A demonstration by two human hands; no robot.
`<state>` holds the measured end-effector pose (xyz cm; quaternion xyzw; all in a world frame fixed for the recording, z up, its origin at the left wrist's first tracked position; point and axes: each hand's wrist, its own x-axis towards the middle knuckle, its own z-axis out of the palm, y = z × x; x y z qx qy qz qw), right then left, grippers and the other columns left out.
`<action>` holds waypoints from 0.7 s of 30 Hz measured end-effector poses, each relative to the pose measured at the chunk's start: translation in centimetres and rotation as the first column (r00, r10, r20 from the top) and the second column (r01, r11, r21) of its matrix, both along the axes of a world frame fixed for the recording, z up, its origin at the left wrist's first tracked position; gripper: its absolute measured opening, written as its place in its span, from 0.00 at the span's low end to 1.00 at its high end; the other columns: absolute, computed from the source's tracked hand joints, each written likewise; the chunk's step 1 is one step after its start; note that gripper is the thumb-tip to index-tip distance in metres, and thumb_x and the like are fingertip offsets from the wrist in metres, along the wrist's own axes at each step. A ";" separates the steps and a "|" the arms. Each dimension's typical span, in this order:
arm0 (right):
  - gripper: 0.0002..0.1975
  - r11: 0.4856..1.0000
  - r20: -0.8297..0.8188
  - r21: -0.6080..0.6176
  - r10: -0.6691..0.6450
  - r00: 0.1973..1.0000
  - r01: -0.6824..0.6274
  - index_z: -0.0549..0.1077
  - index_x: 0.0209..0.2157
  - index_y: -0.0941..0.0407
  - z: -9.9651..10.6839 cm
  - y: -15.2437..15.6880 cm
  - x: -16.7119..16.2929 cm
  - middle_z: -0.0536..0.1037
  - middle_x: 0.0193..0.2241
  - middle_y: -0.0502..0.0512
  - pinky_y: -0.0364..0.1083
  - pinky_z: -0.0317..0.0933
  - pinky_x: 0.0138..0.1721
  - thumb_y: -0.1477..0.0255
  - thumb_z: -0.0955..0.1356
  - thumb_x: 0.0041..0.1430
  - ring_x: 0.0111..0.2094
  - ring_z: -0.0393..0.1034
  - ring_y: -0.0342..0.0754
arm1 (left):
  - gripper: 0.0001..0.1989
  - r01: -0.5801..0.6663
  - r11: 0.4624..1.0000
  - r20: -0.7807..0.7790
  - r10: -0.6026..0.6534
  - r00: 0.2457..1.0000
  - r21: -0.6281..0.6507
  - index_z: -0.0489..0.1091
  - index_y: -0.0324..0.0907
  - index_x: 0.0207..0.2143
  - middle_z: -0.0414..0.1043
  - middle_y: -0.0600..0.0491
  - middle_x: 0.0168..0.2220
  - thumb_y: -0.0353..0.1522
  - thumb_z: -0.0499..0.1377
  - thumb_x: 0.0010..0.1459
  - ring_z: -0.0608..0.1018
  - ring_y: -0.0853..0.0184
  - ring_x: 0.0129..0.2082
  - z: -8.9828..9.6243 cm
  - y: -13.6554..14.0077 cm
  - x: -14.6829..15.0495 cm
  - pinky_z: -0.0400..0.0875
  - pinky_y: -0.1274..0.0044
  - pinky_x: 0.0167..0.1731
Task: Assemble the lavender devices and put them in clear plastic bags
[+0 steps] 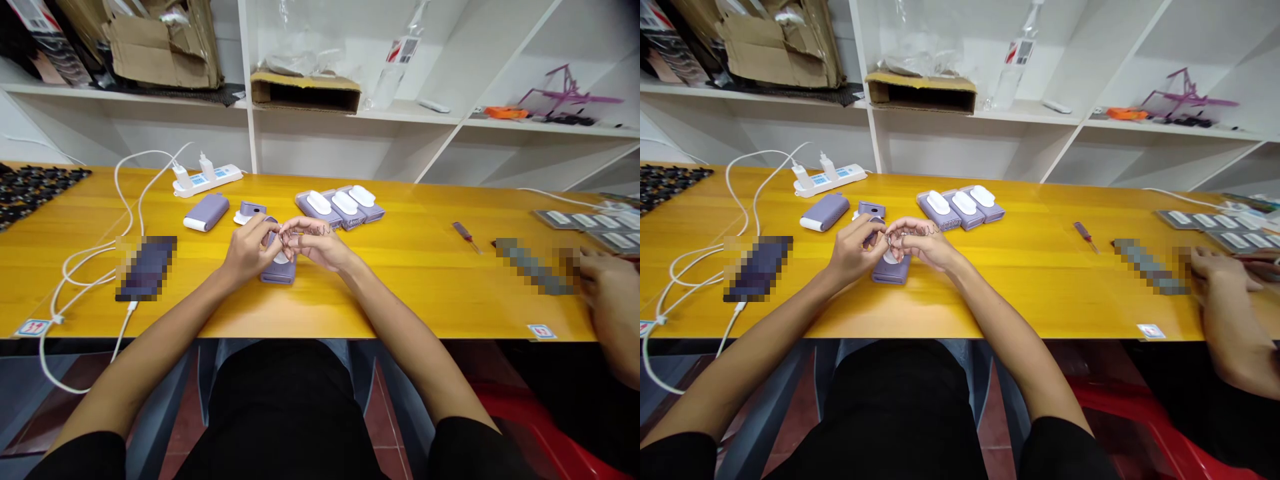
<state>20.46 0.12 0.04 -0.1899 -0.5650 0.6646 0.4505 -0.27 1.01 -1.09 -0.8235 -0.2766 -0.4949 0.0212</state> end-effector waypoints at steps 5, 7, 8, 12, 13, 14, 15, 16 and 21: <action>0.19 0.996 0.038 0.001 -0.084 0.996 0.084 0.79 0.40 0.57 -0.4 -0.1 -0.5 0.81 0.30 0.49 0.44 0.72 0.29 0.67 0.84 0.51 0.26 0.75 0.42 | 0.04 -0.003 1.000 -0.012 0.002 1.000 -0.029 0.75 0.41 0.39 0.71 0.54 0.32 0.31 0.61 0.69 0.70 0.70 0.27 -0.1 0.1 -0.1 0.63 0.76 0.29; 0.20 0.992 0.041 0.010 -0.128 0.991 0.127 0.79 0.38 0.58 -0.7 0.1 -0.7 0.82 0.30 0.49 0.43 0.71 0.28 0.67 0.85 0.49 0.25 0.75 0.42 | 0.04 0.006 1.000 -0.016 -0.006 1.000 -0.016 0.75 0.41 0.40 0.72 0.53 0.33 0.32 0.62 0.69 0.70 0.70 0.27 -0.2 0.1 -0.1 0.63 0.76 0.29; 0.20 0.989 0.042 0.012 -0.145 0.989 0.145 0.79 0.37 0.58 -0.8 0.2 -0.8 0.83 0.29 0.49 0.43 0.71 0.28 0.67 0.85 0.49 0.24 0.75 0.42 | 0.05 0.009 1.000 -0.017 -0.009 1.000 -0.014 0.75 0.41 0.41 0.73 0.53 0.33 0.33 0.62 0.69 0.69 0.70 0.26 -0.2 0.2 -0.1 0.63 0.76 0.29; 0.20 0.985 0.057 0.018 -0.175 0.983 0.174 0.78 0.35 0.57 -0.9 0.4 -0.9 0.82 0.27 0.48 0.44 0.71 0.28 0.65 0.85 0.47 0.24 0.75 0.42 | 0.05 0.000 0.999 -0.019 -0.001 1.000 -0.043 0.76 0.42 0.41 0.72 0.53 0.33 0.33 0.61 0.69 0.68 0.70 0.25 -0.2 0.2 -0.1 0.63 0.76 0.28; 0.20 0.985 0.061 0.023 -0.174 0.983 0.173 0.78 0.35 0.57 -0.8 0.4 -0.8 0.82 0.26 0.48 0.44 0.71 0.28 0.65 0.85 0.47 0.24 0.75 0.42 | 0.05 -0.002 0.999 -0.019 0.001 1.000 -0.049 0.76 0.42 0.41 0.72 0.53 0.32 0.33 0.61 0.70 0.68 0.70 0.25 -0.1 0.2 -0.1 0.63 0.76 0.28; 0.20 0.985 0.065 0.029 -0.174 0.983 0.172 0.78 0.35 0.57 -0.7 0.3 -0.8 0.82 0.25 0.48 0.44 0.71 0.28 0.64 0.85 0.47 0.23 0.75 0.43 | 0.05 0.000 0.999 -0.020 -0.001 1.000 -0.053 0.76 0.42 0.41 0.72 0.53 0.32 0.33 0.61 0.70 0.69 0.70 0.26 -0.1 0.2 -0.1 0.64 0.76 0.28; 0.20 0.985 0.070 0.035 -0.170 0.983 0.168 0.78 0.35 0.57 -0.6 0.3 -0.7 0.82 0.25 0.48 0.44 0.71 0.28 0.64 0.85 0.47 0.23 0.75 0.43 | 0.05 0.006 0.998 -0.021 -0.007 1.000 -0.057 0.76 0.42 0.41 0.71 0.53 0.32 0.33 0.61 0.70 0.69 0.70 0.26 -0.1 0.2 -0.1 0.64 0.76 0.28; 0.20 0.986 0.077 0.039 -0.165 0.983 0.162 0.78 0.35 0.57 -0.5 0.3 -0.7 0.82 0.24 0.49 0.44 0.71 0.28 0.64 0.85 0.48 0.23 0.76 0.43 | 0.05 0.015 0.998 -0.023 -0.016 1.000 -0.063 0.76 0.42 0.41 0.71 0.53 0.32 0.32 0.61 0.70 0.69 0.70 0.26 -0.1 0.2 -0.1 0.64 0.76 0.28; 0.19 0.988 0.084 0.034 -0.153 0.985 0.151 0.79 0.35 0.58 -0.3 0.2 -0.5 0.83 0.24 0.51 0.43 0.71 0.28 0.64 0.84 0.49 0.23 0.76 0.44 | 0.07 0.057 0.992 -0.003 -0.058 0.998 -0.110 0.78 0.41 0.44 0.75 0.50 0.36 0.31 0.59 0.71 0.74 0.69 0.30 -0.1 0.1 -0.2 0.69 0.76 0.32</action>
